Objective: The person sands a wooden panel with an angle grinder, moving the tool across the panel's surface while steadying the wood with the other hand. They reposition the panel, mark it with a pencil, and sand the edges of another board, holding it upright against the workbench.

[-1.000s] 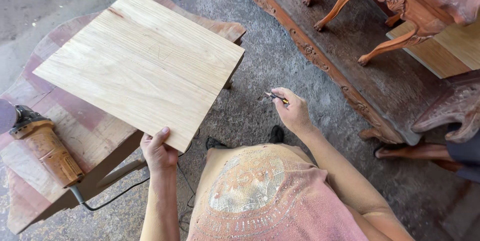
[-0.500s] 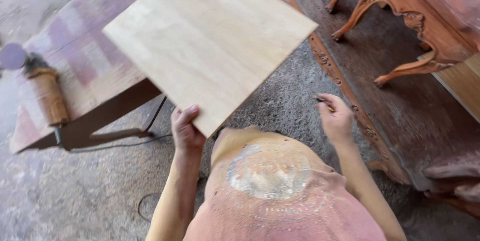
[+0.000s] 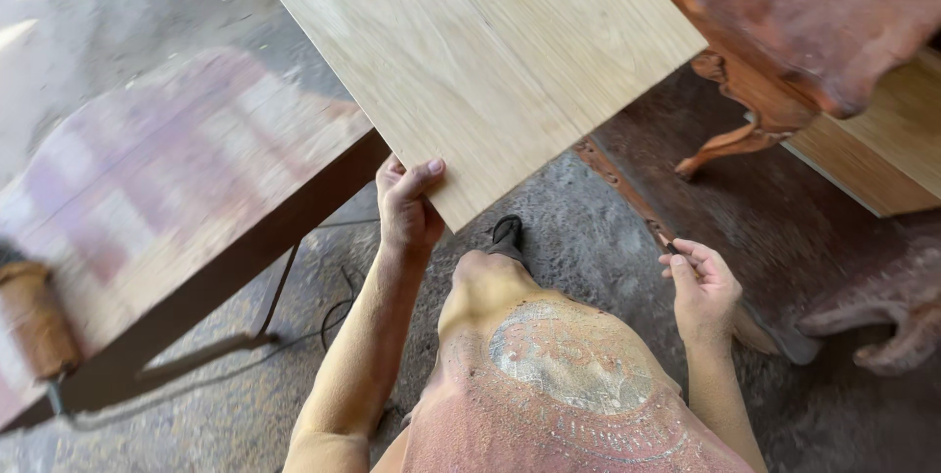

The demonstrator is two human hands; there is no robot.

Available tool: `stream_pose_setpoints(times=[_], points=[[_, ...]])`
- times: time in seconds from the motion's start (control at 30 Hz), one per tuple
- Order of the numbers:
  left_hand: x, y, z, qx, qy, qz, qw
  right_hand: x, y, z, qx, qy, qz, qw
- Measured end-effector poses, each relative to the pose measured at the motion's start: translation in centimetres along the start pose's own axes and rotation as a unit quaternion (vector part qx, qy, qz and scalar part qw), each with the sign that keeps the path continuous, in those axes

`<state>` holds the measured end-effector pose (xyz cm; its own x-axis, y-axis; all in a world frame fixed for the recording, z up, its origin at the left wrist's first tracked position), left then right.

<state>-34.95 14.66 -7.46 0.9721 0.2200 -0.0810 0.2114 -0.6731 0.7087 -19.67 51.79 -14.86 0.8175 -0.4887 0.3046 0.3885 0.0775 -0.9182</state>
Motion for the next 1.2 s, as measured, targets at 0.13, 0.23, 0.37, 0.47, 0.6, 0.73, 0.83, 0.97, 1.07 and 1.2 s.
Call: stream_pose_setpoints(times=[0.13, 0.23, 0.37, 0.47, 0.6, 0.73, 0.83, 0.97, 1.07, 1.2], points=[[-7.3, -5.4, -3.4, 0.009, -0.009, 0.008, 1.0, -2.0, 0.0, 2.7, -0.019, 0.058, -0.003, 0.998], [-13.6, -9.7, -5.9, 0.021, -0.034, 0.007, 0.999, -3.1, -1.0, 4.6, -0.015, 0.128, -0.026, 0.991], [-21.4, -15.6, -9.5, 0.015, -0.04, 0.005, 0.999, -4.1, -3.2, 6.0, -0.015, 0.202, -0.046, 0.978], [-25.7, -19.3, -12.1, -0.043, -0.089, 0.013, 0.995, -4.5, -4.3, 5.8, -0.021, 0.225, -0.049, 0.973], [-29.5, -22.4, -13.8, -0.307, -0.207, 0.138, 0.919, -5.8, -5.3, 4.8, -0.006, 0.243, -0.057, 0.968], [-30.5, -24.6, -14.7, -0.505, -0.332, 0.211, 0.769, -6.9, -6.3, 4.5, 0.006, 0.229, -0.055, 0.972], [-28.8, -25.4, -14.5, -0.453, -0.308, 0.148, 0.824, -9.3, -6.7, 5.0, -0.01, 0.218, -0.031, 0.975], [-21.4, -25.6, -12.7, -0.46, -0.291, 0.147, 0.826, -11.2, -5.9, 5.9, -0.053, 0.224, -0.02, 0.973], [-16.6, -25.8, -13.1, -0.481, -0.376, 0.141, 0.779, -14.2, -6.2, 6.8, -0.053, 0.219, 0.011, 0.974], [-13.1, -25.6, -14.5, -0.462, -0.423, 0.136, 0.768, -20.9, -8.3, 7.7, 0.088, 0.29, 0.14, 0.943]])
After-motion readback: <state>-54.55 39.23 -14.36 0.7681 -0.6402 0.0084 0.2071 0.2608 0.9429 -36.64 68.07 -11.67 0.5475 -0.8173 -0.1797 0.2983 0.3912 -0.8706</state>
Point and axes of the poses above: each hand's wrist, its own x-axis away from the middle knuckle, its own z-axis out of the back of the hand, y = z × x, the point moved 3 cm from there along -x, towards the middle knuckle, and after that the axes turned 15 degrees about -z, right-handed, at the moved point
